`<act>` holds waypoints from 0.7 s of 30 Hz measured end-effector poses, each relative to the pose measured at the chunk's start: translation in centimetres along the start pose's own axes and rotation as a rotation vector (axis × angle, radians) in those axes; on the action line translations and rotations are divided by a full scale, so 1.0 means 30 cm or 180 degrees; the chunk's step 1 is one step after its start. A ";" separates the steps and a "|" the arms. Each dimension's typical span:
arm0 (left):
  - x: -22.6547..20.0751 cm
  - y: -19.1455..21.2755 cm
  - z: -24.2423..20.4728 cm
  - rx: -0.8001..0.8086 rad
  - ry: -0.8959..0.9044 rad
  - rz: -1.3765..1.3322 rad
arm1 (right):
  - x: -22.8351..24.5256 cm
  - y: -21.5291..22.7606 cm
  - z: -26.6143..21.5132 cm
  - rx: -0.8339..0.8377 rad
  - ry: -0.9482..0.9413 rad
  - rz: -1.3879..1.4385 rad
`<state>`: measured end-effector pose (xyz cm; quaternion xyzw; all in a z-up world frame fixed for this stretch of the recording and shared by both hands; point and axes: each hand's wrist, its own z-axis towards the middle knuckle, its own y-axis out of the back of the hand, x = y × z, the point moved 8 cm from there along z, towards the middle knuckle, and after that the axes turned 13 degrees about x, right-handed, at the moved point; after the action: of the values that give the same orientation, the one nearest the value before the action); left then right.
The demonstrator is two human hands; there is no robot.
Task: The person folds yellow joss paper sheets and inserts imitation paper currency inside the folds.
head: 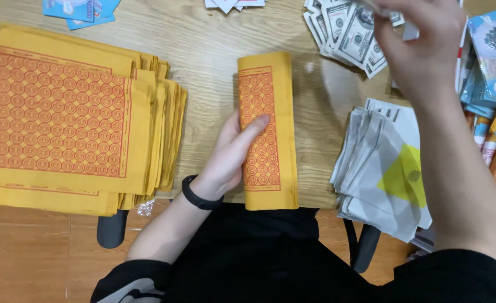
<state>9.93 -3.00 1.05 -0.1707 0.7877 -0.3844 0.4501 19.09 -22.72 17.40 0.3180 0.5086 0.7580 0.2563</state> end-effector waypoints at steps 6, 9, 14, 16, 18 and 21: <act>-0.044 -0.043 -0.006 0.0265 -0.0037 0.0801 | 0.448 -0.073 -0.077 0.0141 0.1433 0.0437; -0.064 -0.062 -0.042 0.0292 -0.0062 0.0803 | 0.527 -0.091 -0.085 0.0302 0.1520 0.0306; -0.045 -0.064 -0.072 0.0552 -0.0169 0.0548 | 0.548 -0.100 -0.073 0.0460 0.1590 0.0132; -0.041 -0.053 -0.071 0.0648 -0.0562 0.0485 | 0.557 -0.112 -0.065 0.0622 0.1677 0.0126; -0.098 -0.088 -0.089 0.0639 -0.0387 0.0257 | 0.546 -0.129 -0.062 0.0726 0.1626 0.0090; -0.085 -0.057 -0.084 0.0497 -0.0302 0.0134 | 0.519 -0.174 -0.054 0.1182 0.1482 0.0198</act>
<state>9.06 -1.41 4.58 -0.1366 0.7366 -0.4265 0.5069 7.84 -10.79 15.51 0.1925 0.6736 0.7120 0.0468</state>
